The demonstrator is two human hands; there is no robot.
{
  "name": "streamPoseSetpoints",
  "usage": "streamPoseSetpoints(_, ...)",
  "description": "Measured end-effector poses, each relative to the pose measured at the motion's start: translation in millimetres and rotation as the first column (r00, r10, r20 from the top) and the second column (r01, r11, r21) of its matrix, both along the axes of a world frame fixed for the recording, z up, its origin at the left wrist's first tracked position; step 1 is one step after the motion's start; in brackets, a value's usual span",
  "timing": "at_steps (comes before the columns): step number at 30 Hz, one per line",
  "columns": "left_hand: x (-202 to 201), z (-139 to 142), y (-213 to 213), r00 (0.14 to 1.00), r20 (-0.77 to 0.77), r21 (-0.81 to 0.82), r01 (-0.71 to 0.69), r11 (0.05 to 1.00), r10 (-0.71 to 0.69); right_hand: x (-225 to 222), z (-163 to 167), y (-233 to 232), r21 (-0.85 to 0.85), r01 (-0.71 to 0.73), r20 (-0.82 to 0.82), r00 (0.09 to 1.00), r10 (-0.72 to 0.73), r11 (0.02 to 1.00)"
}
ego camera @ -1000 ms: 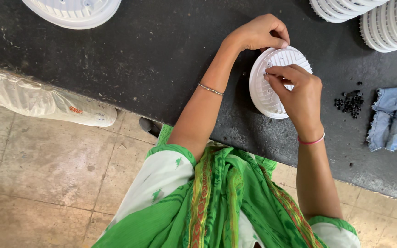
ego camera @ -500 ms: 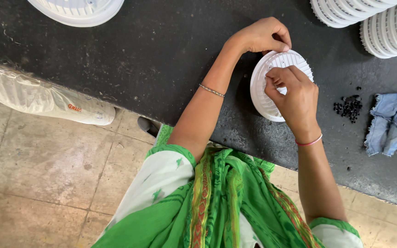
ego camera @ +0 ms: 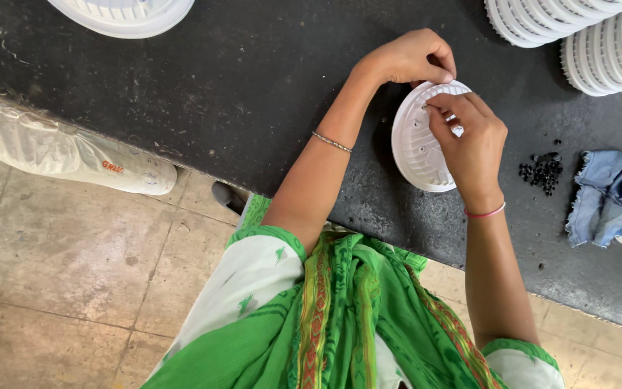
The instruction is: The person sits at a low workbench assembling round white plastic light fixture bases. They pick up a housing, insert small black fasteners one at a time around its rim, press the parts into place, and set finished housings onto a growing stack on the table.
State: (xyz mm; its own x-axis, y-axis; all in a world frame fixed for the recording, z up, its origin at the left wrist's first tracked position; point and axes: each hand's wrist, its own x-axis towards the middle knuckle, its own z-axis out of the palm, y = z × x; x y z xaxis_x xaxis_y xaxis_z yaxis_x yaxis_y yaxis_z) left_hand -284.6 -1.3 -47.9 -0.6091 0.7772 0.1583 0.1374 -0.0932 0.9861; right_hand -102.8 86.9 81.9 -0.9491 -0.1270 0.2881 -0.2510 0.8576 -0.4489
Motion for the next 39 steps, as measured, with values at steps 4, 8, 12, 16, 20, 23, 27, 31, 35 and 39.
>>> streamPoseSetpoints(4, -0.7, 0.8, -0.6, 1.000, 0.013, -0.003, 0.009, 1.000, -0.009, 0.6, 2.1, -1.7, 0.028, -0.009, -0.006, 1.000, 0.009, 1.000)
streamPoseSetpoints(8, 0.7, 0.9, -0.5, 1.000, 0.003, 0.000, -0.003, 1.000, 0.003, 2.0, 2.4, -2.8, 0.069, -0.022, -0.021, 1.000, 0.024, 0.997)
streamPoseSetpoints(12, 1.5, 1.8, -1.1, 1.000, 0.002, -0.013, -0.014, 1.000, 0.014, 4.1, -1.2, -4.5, 0.103, -0.015, -0.058, 0.998, 0.021, 0.995)
streamPoseSetpoints(16, 2.5, 3.3, -2.5, 1.000, 0.014, -0.015, 0.000, 1.000, 0.000, 5.0, -1.5, -1.5, 0.107, -0.014, -0.067, 0.998, 0.021, 0.994)
streamPoseSetpoints(20, 3.7, 4.6, -3.2, 1.000, 0.003, 0.003, -0.002, 1.000, 0.002, 3.7, 0.8, 2.2, 0.072, -0.009, -0.073, 0.997, 0.014, 0.997)
streamPoseSetpoints(23, 5.0, 4.5, -4.0, 1.000, -0.005, -0.003, -0.011, 1.000, 0.011, 4.3, 1.7, 1.9, 0.083, -0.008, -0.048, 0.999, 0.012, 0.996)
streamPoseSetpoints(27, 4.3, 2.5, -2.7, 1.000, -0.012, -0.019, -0.024, 1.000, 0.024, 3.2, 3.5, -1.1, 0.078, -0.013, -0.049, 0.999, 0.017, 0.997)
streamPoseSetpoints(31, -2.1, -3.7, -0.9, 0.985, -0.173, 0.074, 0.012, 0.997, 0.001, 0.1, 4.5, -5.6, 0.118, -0.020, -0.090, 0.995, 0.030, 0.993)
streamPoseSetpoints(35, -8.3, -6.5, -1.2, 0.966, -0.248, 0.122, 0.106, 0.987, -0.073, -1.5, 2.7, -6.3, 0.188, 0.022, -0.160, 0.987, 0.008, 0.982)
streamPoseSetpoints(39, -3.0, 3.5, -6.9, 0.990, -0.102, 0.071, 0.105, 0.992, -0.097, 4.3, 0.4, 8.2, -0.186, 0.101, -0.019, 0.994, -0.107, 0.977)
